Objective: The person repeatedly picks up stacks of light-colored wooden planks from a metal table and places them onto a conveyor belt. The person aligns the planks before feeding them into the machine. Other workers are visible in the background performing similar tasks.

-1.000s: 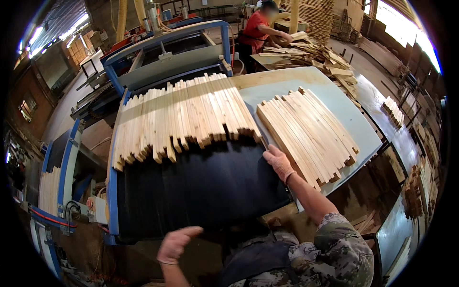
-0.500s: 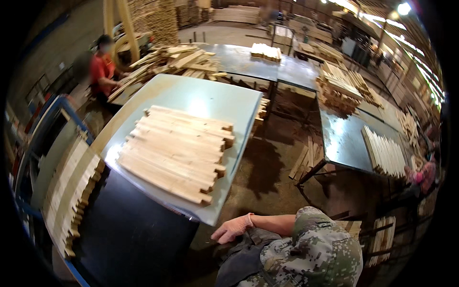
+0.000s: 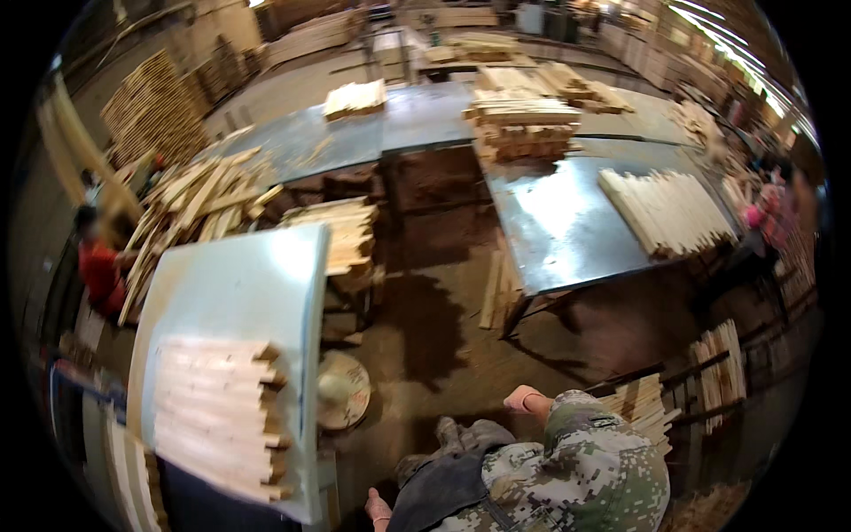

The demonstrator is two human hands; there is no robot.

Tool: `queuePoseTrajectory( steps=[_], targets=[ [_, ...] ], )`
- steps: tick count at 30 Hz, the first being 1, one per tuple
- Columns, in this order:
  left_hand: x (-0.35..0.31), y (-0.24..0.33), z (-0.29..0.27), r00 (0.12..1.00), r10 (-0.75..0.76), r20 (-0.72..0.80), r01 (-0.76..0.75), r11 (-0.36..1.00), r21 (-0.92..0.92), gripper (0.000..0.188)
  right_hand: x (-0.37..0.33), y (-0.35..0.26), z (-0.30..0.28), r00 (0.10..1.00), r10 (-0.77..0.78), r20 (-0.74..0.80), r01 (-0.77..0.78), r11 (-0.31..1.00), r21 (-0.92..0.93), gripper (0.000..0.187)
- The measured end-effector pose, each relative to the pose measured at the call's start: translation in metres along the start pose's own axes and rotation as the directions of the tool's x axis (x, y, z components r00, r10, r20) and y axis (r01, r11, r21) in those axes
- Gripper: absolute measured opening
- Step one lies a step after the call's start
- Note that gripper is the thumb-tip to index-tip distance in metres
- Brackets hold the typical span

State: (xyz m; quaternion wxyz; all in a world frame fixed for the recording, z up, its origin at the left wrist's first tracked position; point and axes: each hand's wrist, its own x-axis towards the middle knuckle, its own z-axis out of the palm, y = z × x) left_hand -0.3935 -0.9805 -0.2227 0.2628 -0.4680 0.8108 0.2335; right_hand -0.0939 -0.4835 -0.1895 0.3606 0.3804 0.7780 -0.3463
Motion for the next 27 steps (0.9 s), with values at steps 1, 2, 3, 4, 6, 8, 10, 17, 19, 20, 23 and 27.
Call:
queuePoseTrajectory(
  steps=[1,2,3,4,6,8,10,17,19,20,23,27],
  targets=[
    [-0.019,0.027,0.027,0.988,0.135,0.071,-0.137,0.990,0.021,0.051,0.008,0.030,0.003,0.999,0.000,-0.051,-0.001,1.000,-0.024,0.038],
    [-0.039,0.052,0.050,0.956,0.259,0.137,-0.265,0.964,0.025,0.050,0.015,0.041,0.002,0.993,0.003,-0.115,-0.002,1.000,0.012,0.037],
    [-0.059,0.077,0.070,0.905,0.375,0.199,-0.387,0.922,0.024,0.048,0.020,0.047,-0.004,0.985,0.008,-0.175,0.001,0.999,0.051,0.036],
    [-0.072,0.099,0.084,0.845,0.475,0.247,-0.494,0.870,0.016,0.047,0.017,0.041,-0.013,0.983,0.035,-0.182,-0.014,0.993,0.114,0.036],
    [-0.092,0.135,0.113,0.833,0.488,0.261,-0.501,0.865,-0.016,0.046,0.006,0.026,-0.031,0.983,0.041,-0.178,-0.003,0.978,0.210,0.038],
    [-0.100,0.168,0.127,0.722,0.645,0.251,-0.652,0.755,-0.065,0.044,-0.016,0.006,-0.051,0.972,0.089,-0.218,0.014,0.903,0.430,0.047],
    [-0.108,0.213,0.156,0.764,0.517,0.386,-0.614,0.766,0.189,0.048,-0.017,0.015,-0.046,0.984,0.170,-0.060,-0.098,0.783,0.615,0.052],
    [-0.156,0.320,0.198,0.699,0.500,0.511,-0.701,0.620,0.352,0.052,0.001,0.018,-0.034,0.857,0.456,0.240,-0.426,0.366,0.827,0.044],
    [-0.180,0.350,0.218,0.692,0.460,0.557,-0.707,0.588,0.393,0.054,0.023,0.050,-0.021,0.974,0.187,-0.124,-0.107,0.871,0.480,0.038],
    [-0.195,0.371,0.222,0.690,0.447,0.569,-0.709,0.575,0.408,0.055,0.040,0.061,-0.024,0.976,0.208,-0.066,-0.131,0.800,0.586,0.036],
    [-0.240,0.437,0.230,0.679,0.416,0.604,-0.718,0.549,0.429,0.057,0.066,0.066,-0.072,0.951,0.272,0.146,-0.237,0.344,0.909,0.033],
    [-0.331,0.533,0.244,0.628,0.420,0.656,-0.749,0.554,0.362,0.061,0.100,0.050,-0.182,0.964,0.265,0.027,-0.025,-0.012,1.000,0.025]
  ],
)
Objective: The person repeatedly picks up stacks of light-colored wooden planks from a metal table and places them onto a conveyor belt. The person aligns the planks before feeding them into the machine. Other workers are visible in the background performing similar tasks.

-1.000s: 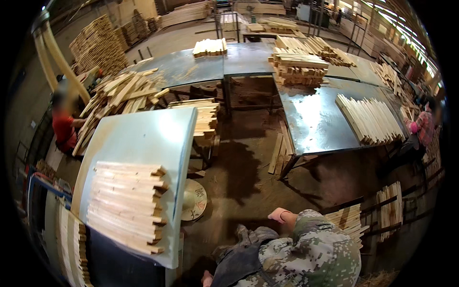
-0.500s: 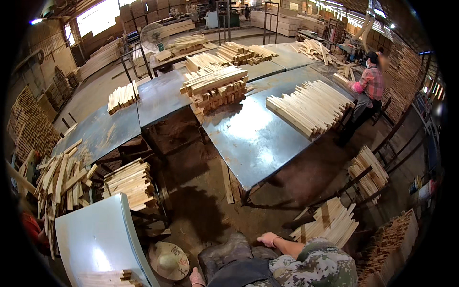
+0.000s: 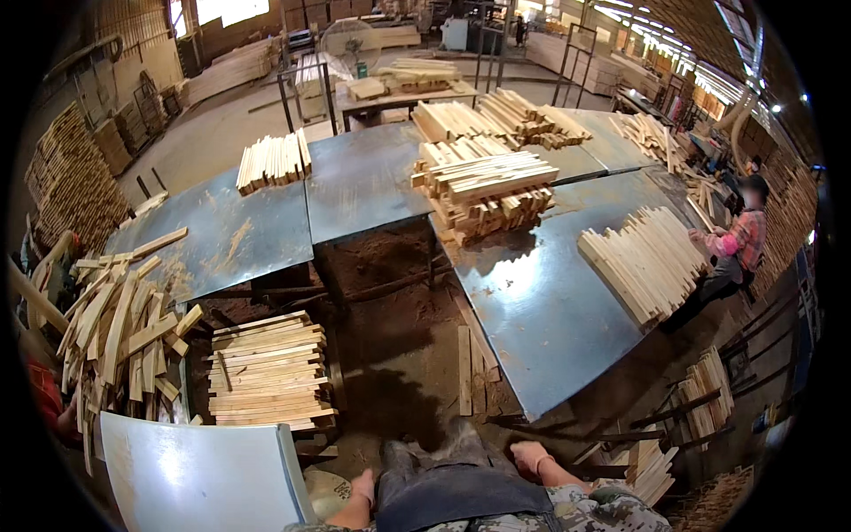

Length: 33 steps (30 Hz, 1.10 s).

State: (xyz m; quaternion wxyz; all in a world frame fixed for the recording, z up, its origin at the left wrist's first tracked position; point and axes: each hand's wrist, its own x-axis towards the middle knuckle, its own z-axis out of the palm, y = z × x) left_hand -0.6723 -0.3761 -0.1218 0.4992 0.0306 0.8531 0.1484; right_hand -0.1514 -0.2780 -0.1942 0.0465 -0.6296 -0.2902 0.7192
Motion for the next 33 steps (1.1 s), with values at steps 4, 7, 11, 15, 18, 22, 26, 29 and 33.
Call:
queuePoseTrajectory(
  steps=[4,7,11,15,18,22,26,29,33],
  targets=[
    [0.060,0.107,-0.025,0.962,0.261,-0.084,-0.265,0.963,-0.049,0.064,0.015,-0.154,0.065,0.999,-0.043,0.003,0.041,0.967,0.253,0.015],
    [0.132,0.166,-0.006,0.934,0.350,0.065,-0.308,0.885,-0.349,0.056,0.040,-0.213,0.077,0.994,-0.111,0.001,0.108,0.959,-0.263,0.017],
    [0.105,0.248,-0.005,0.918,0.360,0.166,-0.227,0.821,-0.524,0.049,0.105,-0.276,0.068,0.888,-0.406,0.216,0.405,0.469,-0.785,0.030],
    [0.141,0.228,-0.009,0.957,0.236,0.168,-0.194,0.952,-0.235,0.048,0.170,-0.339,0.058,0.876,-0.456,0.159,0.393,0.482,-0.783,0.036],
    [0.171,0.170,-0.027,0.992,-0.090,0.086,0.102,0.984,-0.149,0.059,0.191,-0.432,0.085,0.994,-0.014,-0.109,-0.026,0.936,-0.350,0.036],
    [0.097,0.224,-0.037,0.966,-0.221,0.135,0.254,0.914,-0.315,0.033,0.242,-0.532,0.078,0.957,-0.252,-0.146,0.125,0.809,-0.574,0.043],
    [0.088,0.307,-0.037,0.988,-0.124,0.092,0.148,0.930,-0.336,0.025,0.299,-0.623,0.083,0.986,-0.167,-0.011,0.130,0.804,-0.581,0.062],
    [0.077,0.416,-0.036,0.991,-0.088,0.097,0.131,0.676,-0.725,0.033,0.312,-0.693,0.116,0.966,-0.251,0.068,0.242,0.774,-0.585,0.057],
    [0.149,0.465,-0.043,1.000,0.010,-0.002,-0.009,0.759,-0.652,0.043,0.367,-0.711,0.133,0.971,-0.218,0.102,0.241,0.878,-0.414,0.057]
  ],
)
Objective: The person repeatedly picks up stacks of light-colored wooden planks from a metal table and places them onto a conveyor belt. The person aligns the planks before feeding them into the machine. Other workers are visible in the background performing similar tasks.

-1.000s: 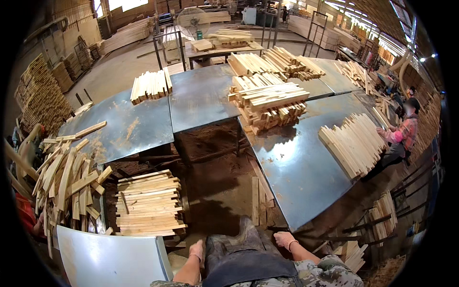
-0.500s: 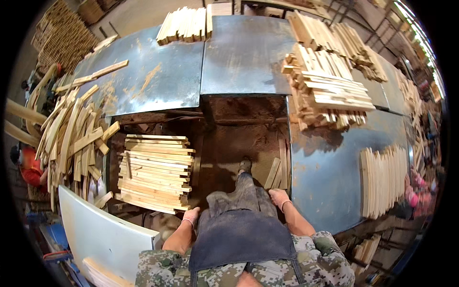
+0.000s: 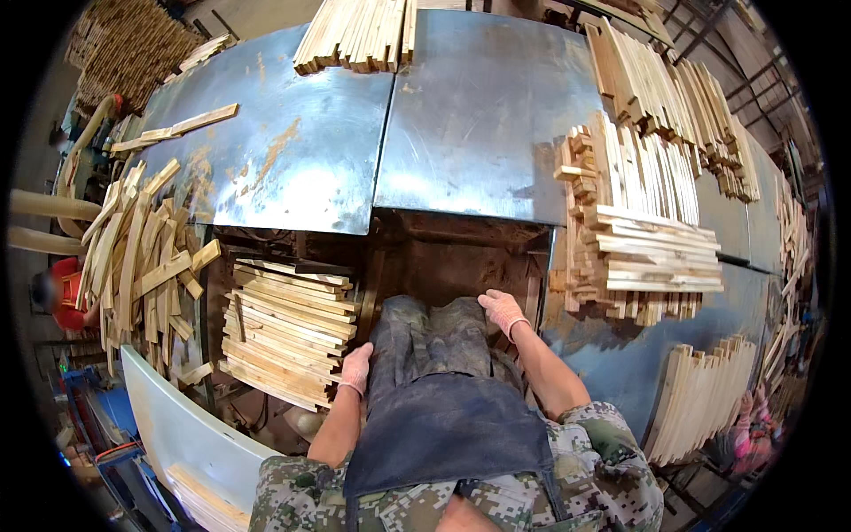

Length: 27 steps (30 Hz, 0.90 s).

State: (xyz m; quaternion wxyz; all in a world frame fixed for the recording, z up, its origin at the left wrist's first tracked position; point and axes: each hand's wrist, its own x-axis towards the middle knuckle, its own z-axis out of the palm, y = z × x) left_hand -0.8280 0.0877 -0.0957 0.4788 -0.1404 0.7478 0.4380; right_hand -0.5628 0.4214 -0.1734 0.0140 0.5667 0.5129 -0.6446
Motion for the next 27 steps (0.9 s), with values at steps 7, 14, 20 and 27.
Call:
queuePoseTrajectory(
  steps=[7,14,20,27],
  targets=[
    [0.054,0.109,0.014,0.993,0.092,-0.069,-0.101,0.984,-0.149,0.050,0.007,-0.080,0.014,0.975,0.024,0.219,-0.068,0.978,0.195,0.023],
    [0.135,0.269,0.027,0.950,0.313,0.011,-0.293,0.900,-0.322,0.042,0.055,-0.188,0.010,0.979,0.173,0.104,-0.191,0.960,0.204,0.014],
    [0.201,0.414,0.024,0.901,0.431,0.047,-0.395,0.862,-0.319,0.044,0.095,-0.316,0.018,0.993,0.111,0.049,-0.120,0.956,0.267,0.018],
    [0.279,0.522,0.030,0.899,0.434,0.059,-0.429,0.900,-0.074,0.048,0.231,-0.395,-0.005,0.987,-0.125,0.101,0.145,0.962,-0.231,0.029]
  ],
)
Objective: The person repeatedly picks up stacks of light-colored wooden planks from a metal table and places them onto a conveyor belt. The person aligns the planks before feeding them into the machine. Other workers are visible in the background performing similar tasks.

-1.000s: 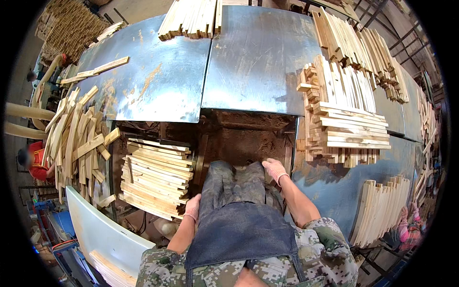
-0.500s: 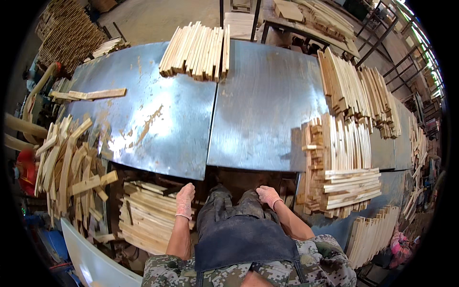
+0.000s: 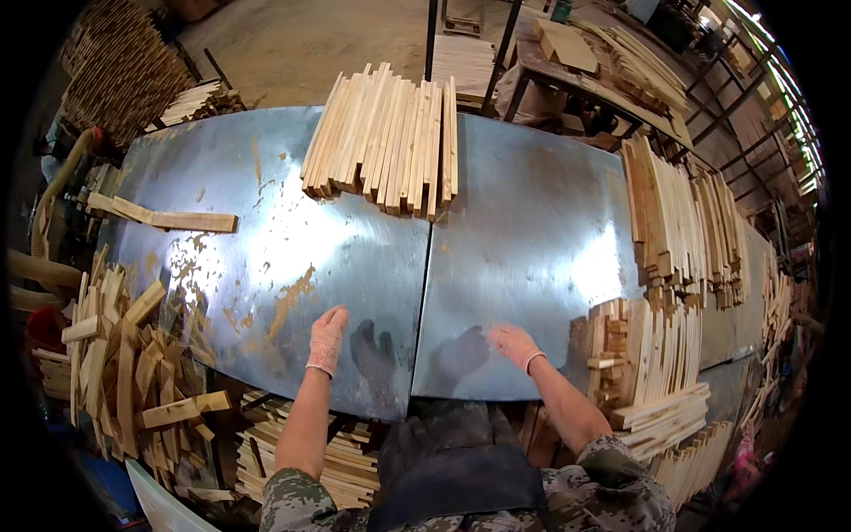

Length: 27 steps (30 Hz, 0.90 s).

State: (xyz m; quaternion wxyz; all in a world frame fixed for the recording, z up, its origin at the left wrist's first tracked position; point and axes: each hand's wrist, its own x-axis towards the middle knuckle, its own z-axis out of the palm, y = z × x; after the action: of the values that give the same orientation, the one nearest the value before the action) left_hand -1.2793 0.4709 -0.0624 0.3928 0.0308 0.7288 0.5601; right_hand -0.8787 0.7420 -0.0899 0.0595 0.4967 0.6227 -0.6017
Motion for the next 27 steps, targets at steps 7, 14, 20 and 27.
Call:
queuePoseTrajectory(
  steps=[7,14,20,27],
  targets=[
    [0.098,0.116,0.018,0.983,0.167,-0.079,-0.122,0.906,0.405,0.059,0.148,-0.133,-0.058,0.962,-0.264,-0.072,0.252,0.958,-0.134,0.044],
    [0.243,0.179,0.026,0.905,0.381,-0.188,-0.139,0.684,0.716,0.085,0.264,-0.220,-0.086,0.925,-0.237,-0.297,0.269,0.961,0.069,0.070],
    [0.333,0.246,0.069,0.870,0.390,-0.302,0.059,0.527,0.848,0.094,0.356,-0.227,-0.100,0.824,-0.406,-0.395,0.494,0.856,0.151,0.080],
    [0.425,0.258,0.062,0.835,0.434,-0.339,0.033,0.575,0.817,0.104,0.427,-0.263,-0.094,0.724,-0.494,-0.482,0.677,0.642,0.360,0.086]
  ],
)
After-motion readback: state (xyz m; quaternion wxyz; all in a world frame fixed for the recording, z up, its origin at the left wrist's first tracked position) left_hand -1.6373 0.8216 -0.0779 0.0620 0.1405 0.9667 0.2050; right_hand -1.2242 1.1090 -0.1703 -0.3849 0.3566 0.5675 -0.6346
